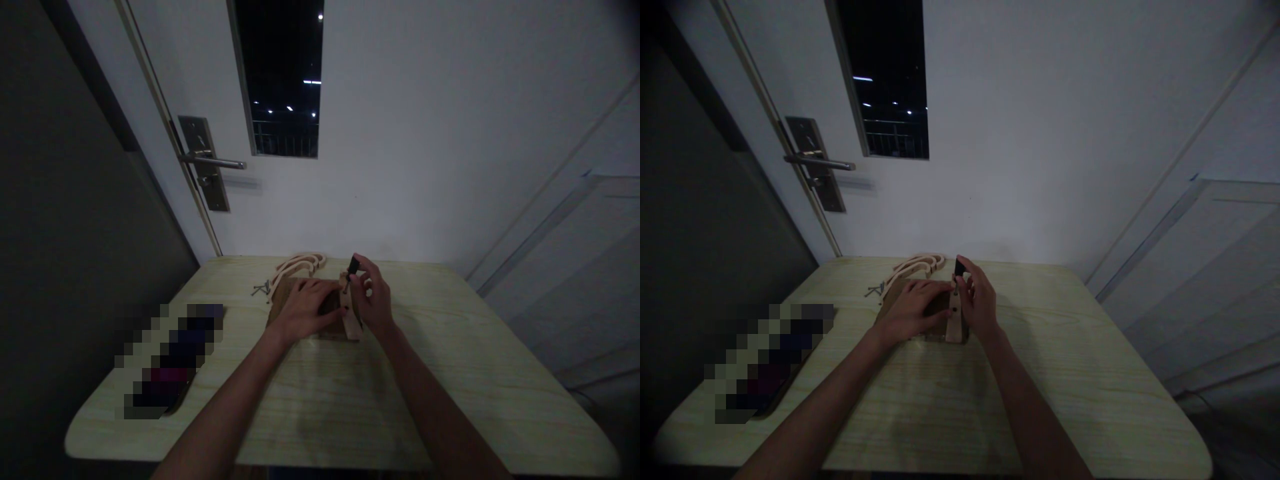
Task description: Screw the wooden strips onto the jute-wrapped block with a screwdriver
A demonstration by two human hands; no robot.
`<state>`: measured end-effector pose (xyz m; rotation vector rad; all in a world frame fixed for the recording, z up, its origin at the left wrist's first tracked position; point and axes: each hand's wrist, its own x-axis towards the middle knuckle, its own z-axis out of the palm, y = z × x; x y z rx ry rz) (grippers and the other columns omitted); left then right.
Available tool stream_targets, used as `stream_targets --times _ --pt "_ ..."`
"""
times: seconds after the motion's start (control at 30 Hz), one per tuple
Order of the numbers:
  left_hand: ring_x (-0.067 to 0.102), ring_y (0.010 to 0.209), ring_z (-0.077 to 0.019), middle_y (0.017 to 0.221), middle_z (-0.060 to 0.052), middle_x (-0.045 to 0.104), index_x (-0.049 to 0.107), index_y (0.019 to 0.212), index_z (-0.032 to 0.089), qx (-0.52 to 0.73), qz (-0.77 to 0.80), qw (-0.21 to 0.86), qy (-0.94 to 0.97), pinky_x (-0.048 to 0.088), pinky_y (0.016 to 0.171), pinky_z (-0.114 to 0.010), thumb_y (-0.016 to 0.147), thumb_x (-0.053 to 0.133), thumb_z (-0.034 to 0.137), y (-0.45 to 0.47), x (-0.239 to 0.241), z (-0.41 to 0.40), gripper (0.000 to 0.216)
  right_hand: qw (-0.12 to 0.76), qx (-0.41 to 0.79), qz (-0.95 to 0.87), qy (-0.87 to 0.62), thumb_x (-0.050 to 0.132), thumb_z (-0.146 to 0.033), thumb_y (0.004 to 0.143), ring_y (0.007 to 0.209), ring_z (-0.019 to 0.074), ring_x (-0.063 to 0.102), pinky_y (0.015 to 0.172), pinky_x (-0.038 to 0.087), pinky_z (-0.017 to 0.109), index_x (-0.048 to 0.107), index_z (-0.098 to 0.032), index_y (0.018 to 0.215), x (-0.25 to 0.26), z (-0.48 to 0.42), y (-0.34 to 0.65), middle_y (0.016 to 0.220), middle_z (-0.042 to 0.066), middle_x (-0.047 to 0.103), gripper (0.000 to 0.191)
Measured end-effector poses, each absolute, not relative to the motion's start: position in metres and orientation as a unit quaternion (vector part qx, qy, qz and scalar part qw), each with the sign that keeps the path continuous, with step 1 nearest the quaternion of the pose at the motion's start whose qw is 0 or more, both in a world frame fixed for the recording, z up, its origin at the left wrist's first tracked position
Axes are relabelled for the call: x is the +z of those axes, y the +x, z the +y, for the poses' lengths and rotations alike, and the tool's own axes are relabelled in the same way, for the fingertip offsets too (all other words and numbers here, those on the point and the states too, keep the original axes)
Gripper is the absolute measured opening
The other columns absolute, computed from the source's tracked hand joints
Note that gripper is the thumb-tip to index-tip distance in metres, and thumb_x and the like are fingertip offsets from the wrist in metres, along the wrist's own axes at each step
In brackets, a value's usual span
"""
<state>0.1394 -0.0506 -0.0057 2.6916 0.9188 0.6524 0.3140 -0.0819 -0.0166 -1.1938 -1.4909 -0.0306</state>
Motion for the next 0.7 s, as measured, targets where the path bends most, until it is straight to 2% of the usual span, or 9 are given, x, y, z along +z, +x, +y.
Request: stream_targets --times 0.17,0.43,0.57,0.7 --pt "0.047 0.123 -0.0257 0.134 -0.003 0.055 0.048 0.132 0.031 0.221 0.307 0.110 0.919 0.034 0.102 -0.046 0.088 0.051 0.054 0.1389 -0.0048 -0.0507 0.049 0.581 -0.024 -0.634 -0.510 0.052 -0.031 0.091 0.052 0.0081 0.048 0.050 0.048 0.023 0.051 -0.024 0.126 -0.0134 -0.0810 0.3126 0.099 0.005 0.066 0.036" --pt "0.046 0.123 -0.0265 0.135 -0.003 0.055 0.047 0.133 0.031 0.214 0.309 0.125 0.918 0.031 0.104 -0.046 0.088 0.050 0.057 0.1401 -0.0050 -0.0495 0.053 0.559 0.045 -0.659 -0.502 0.045 -0.029 0.094 0.067 0.0106 0.061 0.052 0.047 0.020 0.043 -0.024 0.133 -0.0185 -0.0804 0.3140 0.096 0.004 0.069 0.040" --pt "0.046 0.123 -0.0265 0.135 -0.003 0.054 0.048 0.132 0.031 0.212 0.315 0.131 0.916 0.030 0.105 -0.045 0.087 0.050 0.058 0.1400 -0.0053 -0.0498 0.053 0.588 0.017 -0.614 -0.527 0.056 -0.031 0.089 0.058 0.0090 0.057 0.048 0.044 0.019 0.044 -0.025 0.131 -0.0225 -0.0767 0.3124 0.087 0.001 0.067 0.045" --pt "0.045 0.124 -0.0262 0.137 -0.002 0.053 0.047 0.133 0.031 0.218 0.304 0.128 0.918 0.031 0.104 -0.045 0.088 0.050 0.056 0.1393 -0.0057 -0.0501 0.051 0.584 -0.017 -0.615 -0.529 0.061 -0.031 0.085 0.056 0.0076 0.053 0.053 0.047 0.021 0.050 -0.026 0.126 -0.0204 -0.0761 0.3109 0.096 0.002 0.066 0.042"
